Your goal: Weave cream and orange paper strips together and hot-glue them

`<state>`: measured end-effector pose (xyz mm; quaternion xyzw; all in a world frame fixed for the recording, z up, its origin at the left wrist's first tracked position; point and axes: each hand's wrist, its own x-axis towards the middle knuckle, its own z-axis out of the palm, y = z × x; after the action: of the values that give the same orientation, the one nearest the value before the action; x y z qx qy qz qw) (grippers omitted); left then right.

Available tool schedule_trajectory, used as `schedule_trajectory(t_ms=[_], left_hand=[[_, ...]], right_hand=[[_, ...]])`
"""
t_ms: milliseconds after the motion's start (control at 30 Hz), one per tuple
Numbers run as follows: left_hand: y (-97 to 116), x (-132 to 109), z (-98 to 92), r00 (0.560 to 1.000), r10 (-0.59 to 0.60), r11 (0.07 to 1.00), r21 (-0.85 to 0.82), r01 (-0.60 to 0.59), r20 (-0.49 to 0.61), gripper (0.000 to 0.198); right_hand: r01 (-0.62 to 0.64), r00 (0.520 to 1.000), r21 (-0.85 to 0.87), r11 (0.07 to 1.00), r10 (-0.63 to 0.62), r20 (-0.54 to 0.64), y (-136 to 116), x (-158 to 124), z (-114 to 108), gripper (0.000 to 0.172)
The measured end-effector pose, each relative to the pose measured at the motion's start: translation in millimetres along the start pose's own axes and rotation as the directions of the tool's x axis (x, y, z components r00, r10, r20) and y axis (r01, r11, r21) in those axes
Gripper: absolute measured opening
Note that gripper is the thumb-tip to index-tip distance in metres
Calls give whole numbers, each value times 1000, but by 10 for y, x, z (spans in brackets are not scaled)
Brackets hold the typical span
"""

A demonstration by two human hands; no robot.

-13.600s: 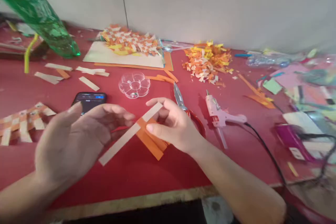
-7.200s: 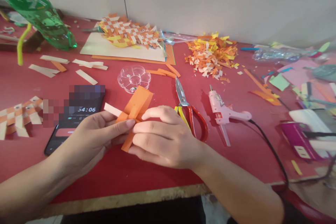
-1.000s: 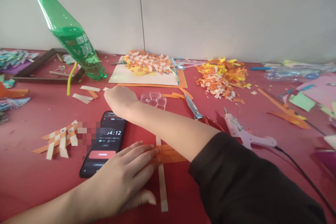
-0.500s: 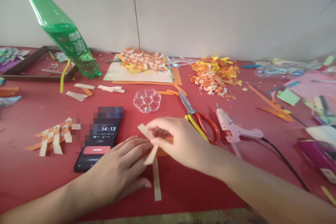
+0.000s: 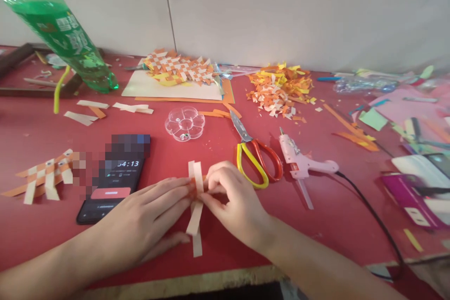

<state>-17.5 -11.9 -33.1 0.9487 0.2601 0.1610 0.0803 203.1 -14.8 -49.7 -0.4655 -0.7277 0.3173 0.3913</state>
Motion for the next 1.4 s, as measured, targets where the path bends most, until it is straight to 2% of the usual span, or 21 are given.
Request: schedule_trajectory(t_ms=[67, 133, 267, 400, 867, 1167, 1400], left_hand=[[-2, -9, 3, 1000, -4, 1000, -11, 4, 11, 34], [-6, -14, 2, 1000, -4, 1000, -9, 5, 12, 36], [-8, -8, -5, 1000, -5, 1000, 1, 5, 3, 40], [-4, 8, -13, 1000, -19, 1000, -17, 19, 2, 40], [1, 7, -10, 1000, -20, 999, -28, 20, -19, 39], [-3, 19, -15, 999, -28, 999, -37, 27, -33, 36], [4, 3, -13, 999, -29, 999, -39, 28, -27, 34]], right_hand=[[128, 992, -171, 977, -129, 6, -29, 15, -17, 16], [210, 978, -270, 940, -204, 51, -52, 32, -43, 14], [293, 954, -303, 907, -254, 162, -59, 42, -93, 13], [346, 934, -338, 875, -286, 215, -30, 21, -132, 17], [357, 924, -336, 872, -277, 263, -52, 28, -167, 25], [325, 941, -340, 882, -265, 212, -25, 30, -136, 24], [319, 942, -322, 892, -259, 216, -34, 28, -146, 27]])
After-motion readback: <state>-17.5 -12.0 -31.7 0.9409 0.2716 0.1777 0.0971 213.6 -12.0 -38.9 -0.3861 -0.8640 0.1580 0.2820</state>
